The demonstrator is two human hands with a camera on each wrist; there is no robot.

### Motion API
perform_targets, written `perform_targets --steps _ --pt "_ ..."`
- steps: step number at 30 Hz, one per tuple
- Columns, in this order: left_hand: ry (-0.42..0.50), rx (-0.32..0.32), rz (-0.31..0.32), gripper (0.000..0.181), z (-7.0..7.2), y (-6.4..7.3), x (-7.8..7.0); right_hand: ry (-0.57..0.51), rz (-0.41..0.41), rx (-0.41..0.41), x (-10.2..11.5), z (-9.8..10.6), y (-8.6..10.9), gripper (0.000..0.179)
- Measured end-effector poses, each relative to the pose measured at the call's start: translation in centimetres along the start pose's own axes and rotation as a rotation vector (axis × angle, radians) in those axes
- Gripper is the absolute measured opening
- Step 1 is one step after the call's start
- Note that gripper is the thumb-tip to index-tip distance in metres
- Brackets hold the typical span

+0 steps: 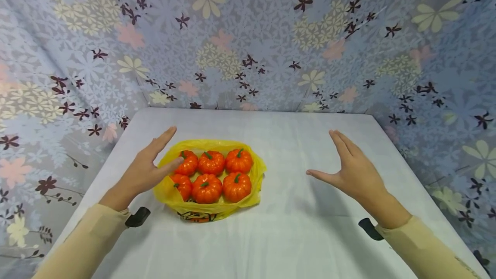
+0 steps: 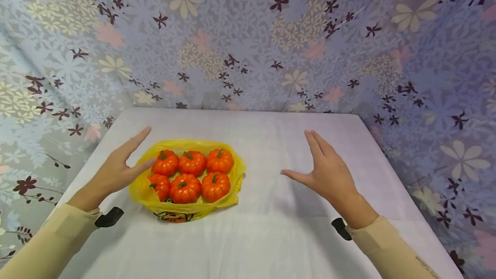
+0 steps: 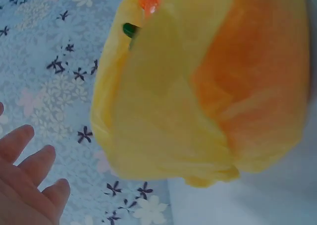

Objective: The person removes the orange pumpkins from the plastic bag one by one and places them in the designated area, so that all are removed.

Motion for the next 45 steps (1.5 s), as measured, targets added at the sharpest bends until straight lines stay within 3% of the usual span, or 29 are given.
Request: perform_targets --steps 5,11,17,32,39,45 --pt "0.038 -0.028 0.063 0.078 0.4 1.1 1.2 -0.089 -0.161 0.141 0.0 -1.5 -0.3 0.117" --pt "0.083 -0.029 0.105 0.074 0.1 2.3 2.5 -0.163 -0.248 0.214 1.0 -3.1 -0.7 0.116" --pt "0.123 -0.023 0.149 0.072 -0.7 3.2 3.5 -0.262 -0.253 0.215 1.8 -4.3 -0.9 0.113" --pt "0.350 -0.019 0.232 0.066 -3.0 5.0 5.7 -0.462 -0.288 0.242 4.2 -7.3 -0.8 0.106" --pt "0.340 -0.026 0.240 0.065 -3.6 5.6 6.4 -0.498 -0.283 0.259 5.4 -8.9 -0.4 0.101" --pt "0.343 0.005 0.263 0.068 -3.9 6.1 6.7 -0.583 -0.282 0.281 6.6 -9.9 -0.2 0.099"
Point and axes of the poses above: each hand's wrist, its own y-axis away from the middle knuckle, its own z-axis out of the back of the hand, x = y × z, the point moved 7 cm from there along -y, towards the middle knuckle, and after that the axes turned 7 degrees about -z, right-handed, at the moved point
